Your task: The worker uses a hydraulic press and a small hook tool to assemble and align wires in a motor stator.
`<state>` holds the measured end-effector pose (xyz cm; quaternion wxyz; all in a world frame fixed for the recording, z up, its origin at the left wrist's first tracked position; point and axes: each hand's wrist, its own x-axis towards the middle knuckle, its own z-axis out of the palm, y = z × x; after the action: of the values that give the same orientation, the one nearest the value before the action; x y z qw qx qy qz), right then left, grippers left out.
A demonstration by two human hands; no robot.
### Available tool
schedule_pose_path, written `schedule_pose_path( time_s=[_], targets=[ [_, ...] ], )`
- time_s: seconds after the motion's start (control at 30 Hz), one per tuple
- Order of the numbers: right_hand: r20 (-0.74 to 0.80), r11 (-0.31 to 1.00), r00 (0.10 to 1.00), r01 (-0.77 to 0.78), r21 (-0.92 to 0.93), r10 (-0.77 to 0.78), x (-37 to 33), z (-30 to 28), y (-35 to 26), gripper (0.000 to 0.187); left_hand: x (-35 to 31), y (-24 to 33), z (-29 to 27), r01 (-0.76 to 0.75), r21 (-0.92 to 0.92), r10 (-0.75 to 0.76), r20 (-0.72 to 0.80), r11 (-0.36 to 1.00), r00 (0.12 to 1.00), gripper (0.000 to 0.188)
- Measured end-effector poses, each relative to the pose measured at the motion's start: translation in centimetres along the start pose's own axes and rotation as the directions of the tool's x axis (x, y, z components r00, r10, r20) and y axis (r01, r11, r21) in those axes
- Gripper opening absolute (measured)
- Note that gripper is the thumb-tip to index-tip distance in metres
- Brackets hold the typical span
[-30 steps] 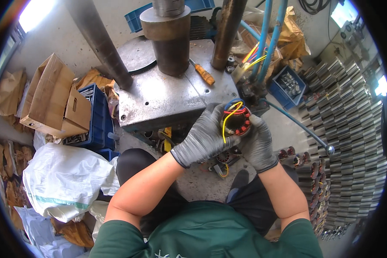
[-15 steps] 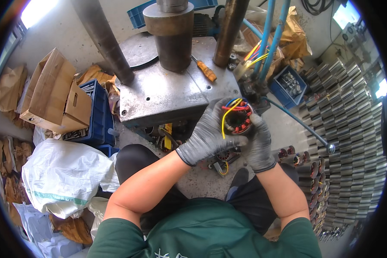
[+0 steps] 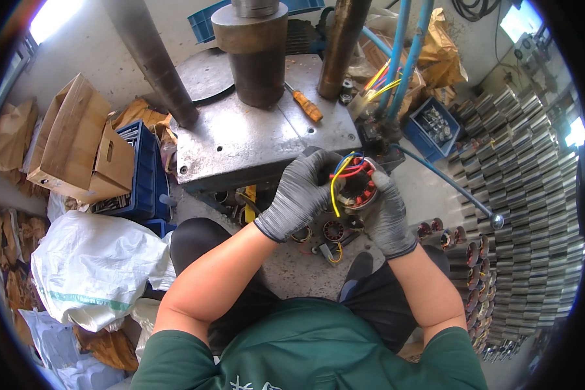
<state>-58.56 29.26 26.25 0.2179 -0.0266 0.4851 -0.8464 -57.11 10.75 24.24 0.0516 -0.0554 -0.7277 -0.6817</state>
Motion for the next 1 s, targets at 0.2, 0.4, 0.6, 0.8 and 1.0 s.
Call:
schedule_pose_path(
  time_s=[0.2,0.4,0.6,0.8,1.0],
  targets=[
    [0.035,0.998,0.999,0.017,-0.054,-0.015,0.4,-0.3,0.3,0.063,-0.3,-0.4,0.1,-0.1,0.198,0.106,-0.021,0.975,0.994,0.043],
    [-0.022,1.0,1.0,0.002,-0.027,-0.003,0.6,-1.4,0.8,0.056,-0.9,0.2,0.8,-0.124,0.348,0.177,-0.125,0.929,0.976,0.036],
    [-0.039,0.996,0.998,0.056,-0.067,-0.059,0.1,-0.7,1.4,0.055,-0.8,-0.8,0.2,-0.133,0.373,0.203,-0.154,0.918,0.967,0.034],
    [0.035,0.994,0.995,-0.093,0.057,0.092,-0.1,-1.3,0.1,0.049,-0.4,-0.1,0.2,-0.26,0.321,0.255,0.057,0.911,0.965,0.035],
    [0.026,0.988,0.99,-0.138,0.067,0.137,0.4,-1.9,0.9,0.053,-0.4,0.6,0.0,-0.357,0.455,0.293,0.208,0.816,0.933,0.041]
  ],
)
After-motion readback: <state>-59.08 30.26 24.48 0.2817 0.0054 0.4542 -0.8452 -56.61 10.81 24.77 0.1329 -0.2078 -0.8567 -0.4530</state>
